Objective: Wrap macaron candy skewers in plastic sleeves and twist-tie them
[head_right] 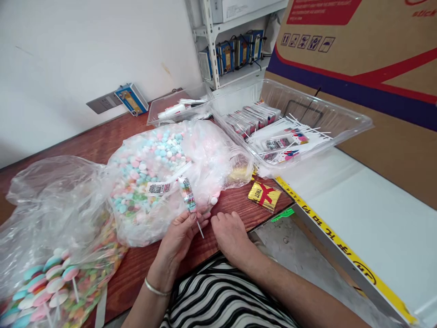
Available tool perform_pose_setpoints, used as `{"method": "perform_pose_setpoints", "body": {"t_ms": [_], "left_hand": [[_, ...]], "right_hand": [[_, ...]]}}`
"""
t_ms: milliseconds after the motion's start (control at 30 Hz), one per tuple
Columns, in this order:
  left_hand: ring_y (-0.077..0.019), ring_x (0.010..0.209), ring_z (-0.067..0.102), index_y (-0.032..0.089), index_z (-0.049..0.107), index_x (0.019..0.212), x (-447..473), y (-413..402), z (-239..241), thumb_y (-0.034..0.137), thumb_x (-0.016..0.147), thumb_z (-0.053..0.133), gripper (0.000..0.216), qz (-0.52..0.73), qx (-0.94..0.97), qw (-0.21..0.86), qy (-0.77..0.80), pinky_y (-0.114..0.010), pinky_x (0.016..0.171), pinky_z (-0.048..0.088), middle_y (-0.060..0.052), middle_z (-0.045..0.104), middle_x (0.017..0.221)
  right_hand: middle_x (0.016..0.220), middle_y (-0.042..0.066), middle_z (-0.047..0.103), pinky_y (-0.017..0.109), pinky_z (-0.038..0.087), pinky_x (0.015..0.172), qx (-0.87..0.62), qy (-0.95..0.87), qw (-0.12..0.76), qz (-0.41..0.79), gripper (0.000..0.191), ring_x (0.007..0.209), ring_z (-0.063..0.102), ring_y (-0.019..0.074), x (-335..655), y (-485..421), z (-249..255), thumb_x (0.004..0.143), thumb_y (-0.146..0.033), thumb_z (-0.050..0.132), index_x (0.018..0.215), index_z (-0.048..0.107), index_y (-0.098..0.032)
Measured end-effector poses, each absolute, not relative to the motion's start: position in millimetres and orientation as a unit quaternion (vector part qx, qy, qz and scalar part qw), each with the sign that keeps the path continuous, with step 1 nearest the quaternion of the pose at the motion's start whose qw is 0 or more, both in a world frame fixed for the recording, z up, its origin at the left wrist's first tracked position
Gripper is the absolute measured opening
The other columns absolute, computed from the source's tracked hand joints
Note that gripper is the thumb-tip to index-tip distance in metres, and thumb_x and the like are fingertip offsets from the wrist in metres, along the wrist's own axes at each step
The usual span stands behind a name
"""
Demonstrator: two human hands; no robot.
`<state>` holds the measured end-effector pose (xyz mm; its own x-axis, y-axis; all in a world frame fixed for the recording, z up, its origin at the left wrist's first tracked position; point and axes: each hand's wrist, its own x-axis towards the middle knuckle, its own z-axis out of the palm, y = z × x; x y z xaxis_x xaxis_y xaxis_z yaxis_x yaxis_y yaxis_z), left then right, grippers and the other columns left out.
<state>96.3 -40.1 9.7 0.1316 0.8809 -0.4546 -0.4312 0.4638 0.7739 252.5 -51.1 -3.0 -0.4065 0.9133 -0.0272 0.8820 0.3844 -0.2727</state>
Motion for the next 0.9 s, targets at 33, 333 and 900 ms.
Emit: {"method": "perform_pose_setpoints", "body": {"t_ms": [33,333,900], "left_hand": [[-0.0183,0.078,0.067,0.014,0.070,0.076,94.5,-41.1,12.8,0.036,0.070,0.079,0.024,0.454,0.250,0.706,0.482,-0.033,0.078,0.050,-0.008,0.072,0.091],[-0.0184,0.072,0.052,0.020,0.065,0.087,77.5,-53.6,53.1,0.013,0.089,0.044,0.023,0.262,0.691,0.179,0.649,-0.030,0.065,0.038,-0.004,0.057,0.078],[-0.0185,0.068,0.056,0.021,0.053,0.105,95.2,-53.8,47.4,0.012,0.089,0.045,0.020,0.296,0.738,-0.020,0.606,-0.029,0.061,0.045,-0.002,0.057,0.078]], "right_hand": [[0.080,0.005,0.067,0.033,0.036,0.073,-0.541,-0.830,0.063,0.122,0.020,0.075,0.060,0.0207,258.6,-52.6,-1.7,0.093,-0.011,0.049,0.081,0.063,-0.018],[0.067,0.002,0.058,0.030,0.030,0.062,-0.587,-0.782,0.204,-0.040,0.031,0.061,0.054,0.0164,302.5,-46.2,50.0,0.099,-0.027,0.043,0.071,0.056,-0.021],[0.073,0.002,0.065,0.034,0.033,0.061,-0.462,-0.871,0.158,-0.061,0.017,0.063,0.061,0.0206,230.7,-34.2,65.1,0.081,-0.003,0.061,0.087,0.063,-0.019]]}}
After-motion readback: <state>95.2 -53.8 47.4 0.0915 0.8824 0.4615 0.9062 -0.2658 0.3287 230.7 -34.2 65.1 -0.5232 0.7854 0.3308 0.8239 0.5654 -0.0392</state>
